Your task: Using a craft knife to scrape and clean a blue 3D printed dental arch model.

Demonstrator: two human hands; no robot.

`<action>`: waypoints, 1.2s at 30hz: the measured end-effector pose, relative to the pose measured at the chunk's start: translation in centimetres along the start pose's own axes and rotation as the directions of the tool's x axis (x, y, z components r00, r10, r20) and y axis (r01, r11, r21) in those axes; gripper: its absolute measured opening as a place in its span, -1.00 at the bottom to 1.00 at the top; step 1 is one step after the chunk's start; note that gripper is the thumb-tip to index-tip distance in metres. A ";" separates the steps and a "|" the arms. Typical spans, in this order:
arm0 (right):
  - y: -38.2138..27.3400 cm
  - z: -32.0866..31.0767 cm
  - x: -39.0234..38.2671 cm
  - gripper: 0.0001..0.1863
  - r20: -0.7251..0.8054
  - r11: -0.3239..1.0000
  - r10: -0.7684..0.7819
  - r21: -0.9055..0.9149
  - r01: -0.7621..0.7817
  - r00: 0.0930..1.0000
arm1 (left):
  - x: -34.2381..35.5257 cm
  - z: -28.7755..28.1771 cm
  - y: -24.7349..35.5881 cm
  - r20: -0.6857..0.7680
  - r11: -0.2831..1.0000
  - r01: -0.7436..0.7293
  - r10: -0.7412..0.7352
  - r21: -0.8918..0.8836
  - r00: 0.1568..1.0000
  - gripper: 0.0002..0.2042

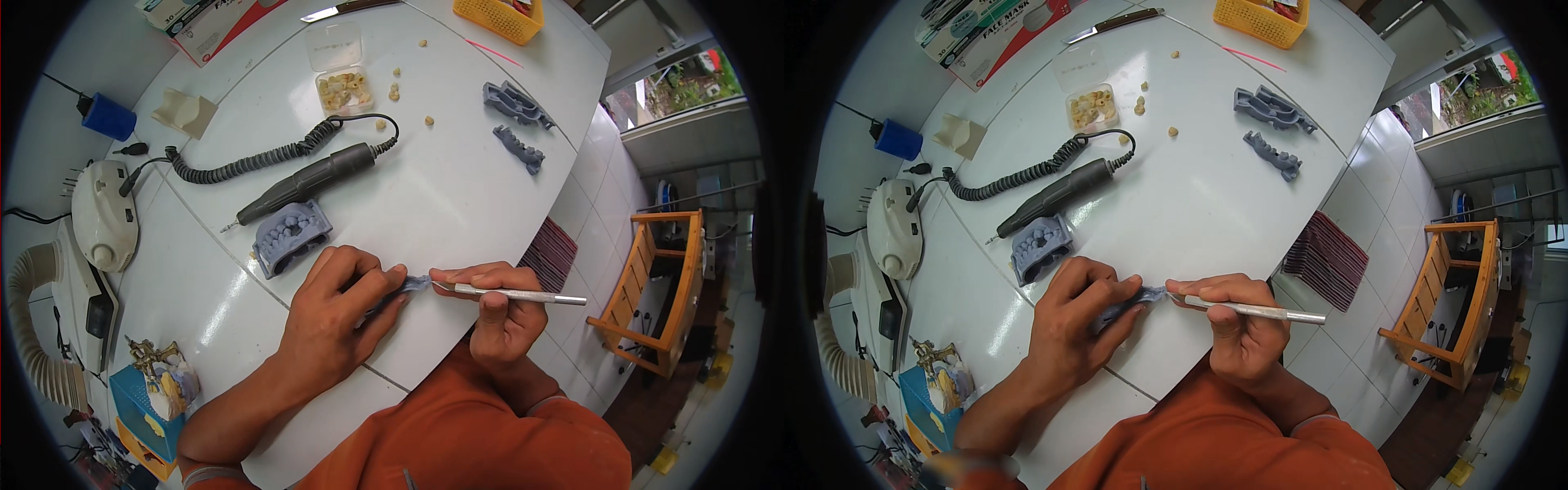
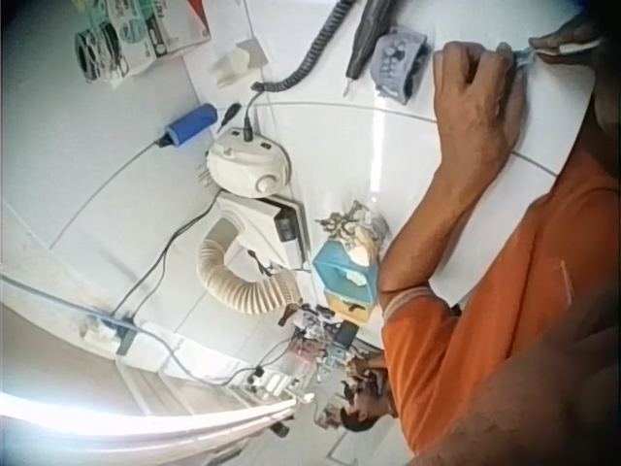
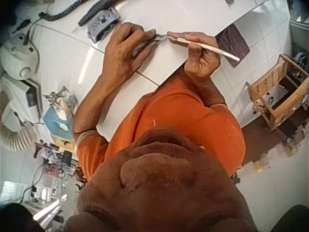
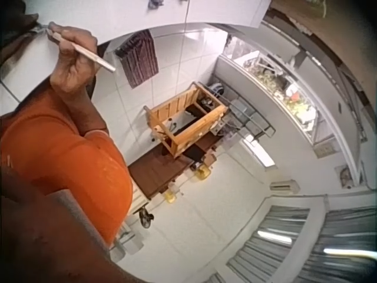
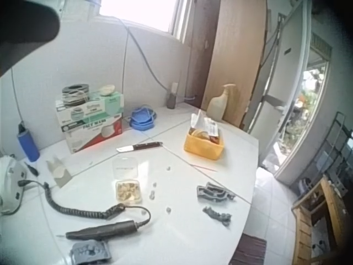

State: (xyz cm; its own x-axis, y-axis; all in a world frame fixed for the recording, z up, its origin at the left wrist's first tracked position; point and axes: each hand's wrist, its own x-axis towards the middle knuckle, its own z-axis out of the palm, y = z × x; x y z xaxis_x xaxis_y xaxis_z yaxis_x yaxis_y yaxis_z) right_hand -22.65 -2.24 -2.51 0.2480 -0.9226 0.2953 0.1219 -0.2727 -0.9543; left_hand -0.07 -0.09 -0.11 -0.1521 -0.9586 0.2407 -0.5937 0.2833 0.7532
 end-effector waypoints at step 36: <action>0.5 -0.4 0.0 -0.71 0.045 0.996 -0.032 -0.080 0.036 0.998 | 0.0 -0.2 0.0 0.000 1.000 0.016 -0.016 -0.021 1.000 -0.65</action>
State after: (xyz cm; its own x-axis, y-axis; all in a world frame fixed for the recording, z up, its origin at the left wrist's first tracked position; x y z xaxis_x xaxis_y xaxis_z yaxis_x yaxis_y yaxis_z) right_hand -23.01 -2.51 -2.98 0.2870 -0.9002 0.3275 0.0533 -0.3264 -0.9437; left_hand 0.08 -0.11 -0.02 -0.1427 -0.9630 0.2285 -0.5791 0.2684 0.7698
